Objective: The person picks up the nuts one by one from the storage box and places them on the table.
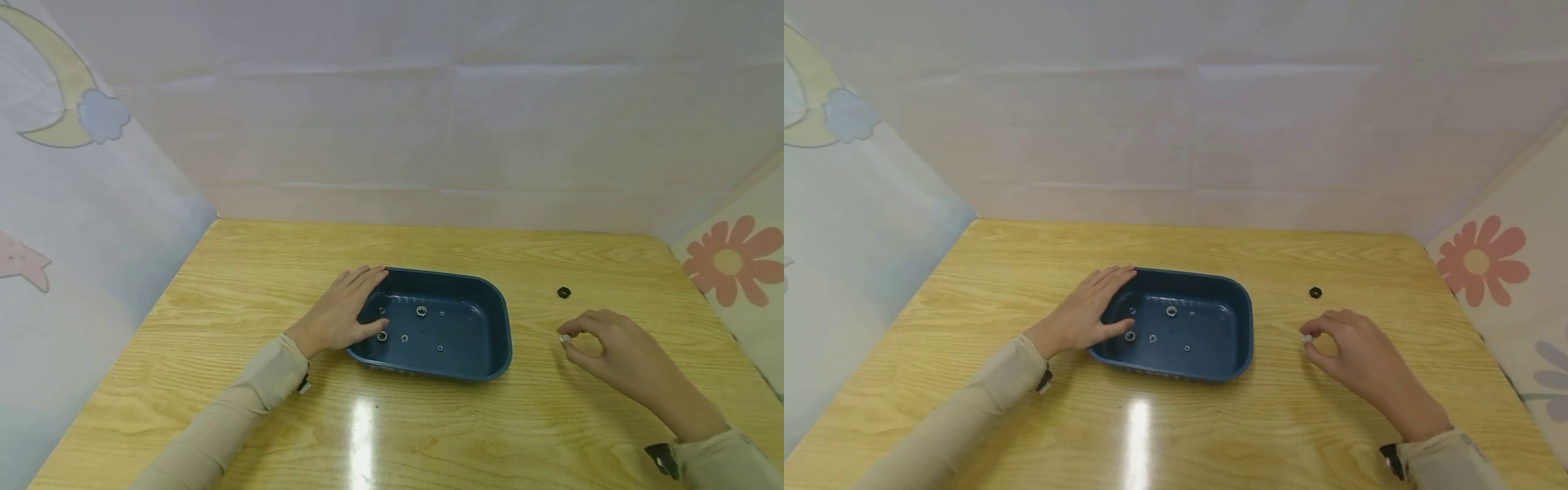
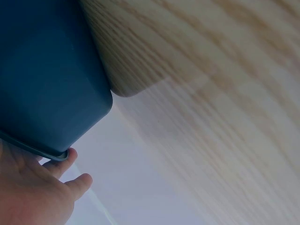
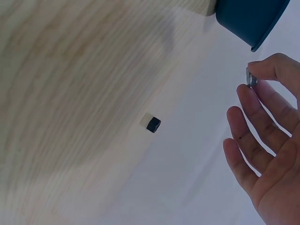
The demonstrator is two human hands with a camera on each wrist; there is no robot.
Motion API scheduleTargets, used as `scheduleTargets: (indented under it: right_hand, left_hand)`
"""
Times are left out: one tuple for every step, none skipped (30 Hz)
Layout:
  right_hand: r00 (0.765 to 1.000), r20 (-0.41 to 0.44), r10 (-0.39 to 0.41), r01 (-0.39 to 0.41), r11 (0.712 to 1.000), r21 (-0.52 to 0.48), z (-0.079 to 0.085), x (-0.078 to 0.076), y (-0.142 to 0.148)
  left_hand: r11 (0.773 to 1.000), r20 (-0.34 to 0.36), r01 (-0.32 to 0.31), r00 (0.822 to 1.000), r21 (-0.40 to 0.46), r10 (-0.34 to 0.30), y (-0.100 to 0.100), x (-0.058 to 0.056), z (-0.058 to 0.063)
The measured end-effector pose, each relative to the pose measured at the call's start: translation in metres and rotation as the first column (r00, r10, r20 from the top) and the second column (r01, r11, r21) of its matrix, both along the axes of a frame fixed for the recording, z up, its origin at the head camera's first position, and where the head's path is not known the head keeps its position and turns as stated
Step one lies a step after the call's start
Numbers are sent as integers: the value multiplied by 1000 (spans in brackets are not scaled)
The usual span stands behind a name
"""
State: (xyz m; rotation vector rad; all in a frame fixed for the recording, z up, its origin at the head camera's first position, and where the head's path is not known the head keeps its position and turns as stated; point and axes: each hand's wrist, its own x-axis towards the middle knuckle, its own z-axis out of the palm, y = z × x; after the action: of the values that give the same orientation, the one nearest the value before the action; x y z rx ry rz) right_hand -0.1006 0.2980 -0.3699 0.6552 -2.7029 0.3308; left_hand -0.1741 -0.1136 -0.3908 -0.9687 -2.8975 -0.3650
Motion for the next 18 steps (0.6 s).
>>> scheduleTargets:
  right_hand:
    - [1000, -1, -1, 1, 1000, 5, 0, 0, 1]
    - [1000, -1, 0, 0, 1000, 7, -1, 0, 2]
    - [1000, -3, 1, -1, 1000, 8, -1, 0, 4]
    - [1000, -4, 2, -2, 1000, 11, -1, 0, 5]
    - [1000, -1, 5, -5, 1000, 9, -1, 0, 6]
    - [1000, -1, 3, -3, 1000, 12, -2, 0, 7]
    - [1000, 0, 3, -3, 1000, 11, -2, 0, 8]
    - [1000, 1, 3, -3, 1000, 10, -2, 0, 8]
    - [1000, 1, 1, -1, 1000, 11, -3, 0, 9]
    - [1000, 2, 0, 0, 1000, 13, -4, 0, 10]
    - [1000, 4, -1, 1, 1000, 13, -5, 0, 11]
    - [1000, 3, -6, 6, 1000, 18, -6, 1, 12]
    - [1000, 8, -7, 7, 1000, 17, -7, 1, 13]
    - [1000, 17, -11, 11, 1000, 19, -8, 1, 15]
    - [1000, 25, -15, 14, 1000, 22, -8, 1, 16]
    - [999, 34, -19, 18, 1000, 23, -9, 1, 18]
    - [999, 45, -25, 24, 999, 25, -10, 2, 19]
    - [998, 57, -31, 29, 999, 27, -10, 2, 21]
  left_hand:
    - [1000, 0, 0, 1000, 2, 0, 0, 0, 0]
    - [1000, 2, -1, 1000, 2, 1, 0, 0, 0]
    - [1000, 3, -2, 1000, 2, 2, 0, 0, 1]
    - [1000, 4, -4, 1000, 0, 4, 0, 0, 1]
    - [1000, 4, -5, 1000, -3, 5, 1, 0, 1]
    - [1000, 6, -5, 1000, -3, 5, 1, 0, 1]
    - [1000, 7, -5, 1000, -3, 5, 1, 0, 1]
    - [1000, 8, -5, 1000, -4, 5, 1, 0, 1]
    - [1000, 7, -6, 1000, -5, 6, 1, 0, 1]
    - [1000, 7, -5, 1000, -5, 5, 1, 0, 1]
    - [1000, 7, -4, 1000, -3, 4, 1, 0, 1]
    - [1000, 6, -3, 1000, -3, 3, 1, 0, 1]
    - [1000, 6, -3, 1000, -4, 4, 1, 0, 0]
    - [1000, 6, -4, 1000, -5, 4, 1, 0, 0]
    - [1000, 9, -4, 1000, -6, 4, 1, 0, 0]
    - [1000, 10, -3, 1000, -5, 3, 1, 0, 0]
    - [1000, 11, -3, 1000, -4, 3, 0, 0, 0]
    - [1000, 12, -3, 1000, -5, 3, 0, 0, 0]
